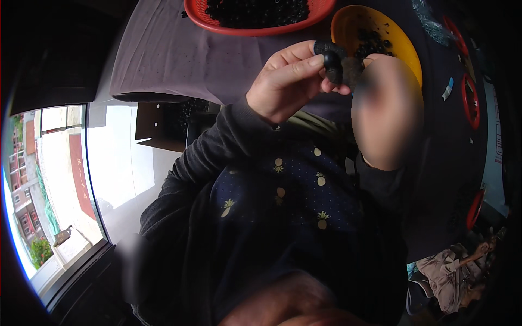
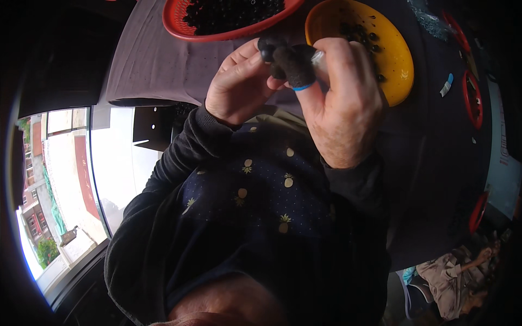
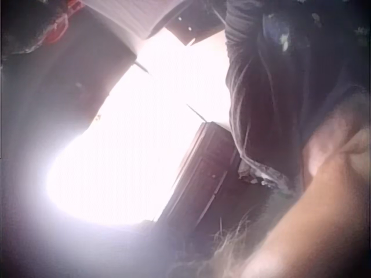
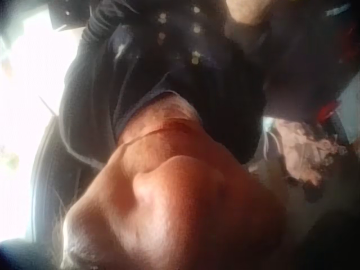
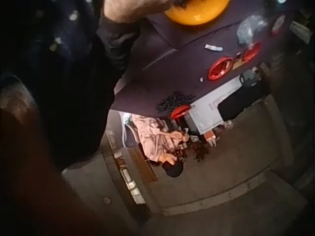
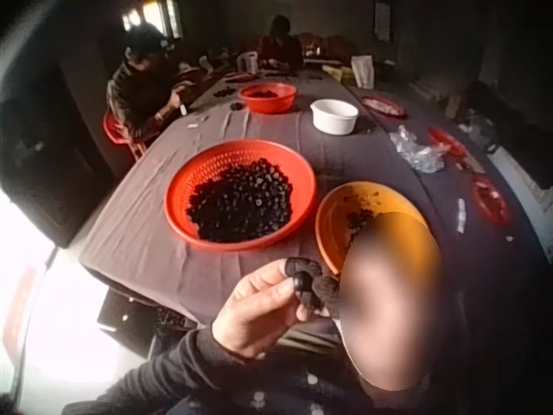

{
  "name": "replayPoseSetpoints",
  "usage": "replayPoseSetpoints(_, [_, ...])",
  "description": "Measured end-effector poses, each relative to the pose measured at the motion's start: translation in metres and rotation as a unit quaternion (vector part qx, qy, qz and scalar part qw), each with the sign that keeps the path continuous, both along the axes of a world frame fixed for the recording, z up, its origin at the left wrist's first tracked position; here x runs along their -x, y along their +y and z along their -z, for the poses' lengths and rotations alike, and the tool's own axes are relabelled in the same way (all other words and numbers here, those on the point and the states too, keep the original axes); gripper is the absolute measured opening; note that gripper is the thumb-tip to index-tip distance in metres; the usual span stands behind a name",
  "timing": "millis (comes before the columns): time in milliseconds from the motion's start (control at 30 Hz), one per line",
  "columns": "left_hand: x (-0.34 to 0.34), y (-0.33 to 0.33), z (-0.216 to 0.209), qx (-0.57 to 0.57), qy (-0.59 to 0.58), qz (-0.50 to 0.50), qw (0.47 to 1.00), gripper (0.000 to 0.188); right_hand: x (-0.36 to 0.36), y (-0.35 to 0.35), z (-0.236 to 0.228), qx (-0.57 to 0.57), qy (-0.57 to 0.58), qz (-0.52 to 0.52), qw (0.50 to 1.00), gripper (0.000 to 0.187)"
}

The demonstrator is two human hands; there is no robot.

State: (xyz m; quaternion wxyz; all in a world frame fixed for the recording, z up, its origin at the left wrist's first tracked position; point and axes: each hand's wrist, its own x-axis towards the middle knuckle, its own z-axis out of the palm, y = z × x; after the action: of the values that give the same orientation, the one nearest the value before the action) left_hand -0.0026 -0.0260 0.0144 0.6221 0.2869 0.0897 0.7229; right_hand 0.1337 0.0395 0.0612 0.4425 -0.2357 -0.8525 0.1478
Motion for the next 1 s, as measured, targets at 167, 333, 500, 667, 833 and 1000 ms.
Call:
replayPoseSetpoints(167, [-0.018, 0.005, 0.001, 0.094, 0.184, -0.02, 0.978, 0.018, 0.002, 0.011, 0.004, -0.009, -0.035, 0.044, 0.998, 0.024])
replayPoseSetpoints(333, [-0.024, 0.009, -0.005, 0.091, 0.27, -0.01, 0.959, 0.017, -0.008, 0.012, 0.006, 0.105, -0.046, 0.059, 0.992, 0.02])
replayPoseSetpoints(500, [-0.02, 0.033, 0.0, 0.028, 0.531, -0.088, 0.842, 0.016, -0.032, 0.023, 0.008, 0.161, -0.013, 0.126, 0.979, 0.023])
replayPoseSetpoints(667, [-0.026, 0.078, 0.03, -0.094, 0.733, -0.336, 0.584, 0.018, -0.048, 0.024, 0.016, 0.139, -0.001, 0.145, 0.98, 0.025])
replayPoseSetpoints(833, [-0.027, 0.093, 0.05, -0.066, 0.743, -0.376, 0.549, 0.021, -0.044, 0.02, 0.014, 0.132, -0.065, 0.107, 0.983, 0.021])
replayPoseSetpoints(1000, [-0.017, 0.07, 0.033, -0.095, 0.714, -0.38, 0.581, 0.019, -0.04, 0.019, 0.014, 0.123, -0.059, 0.099, 0.986, 0.018])
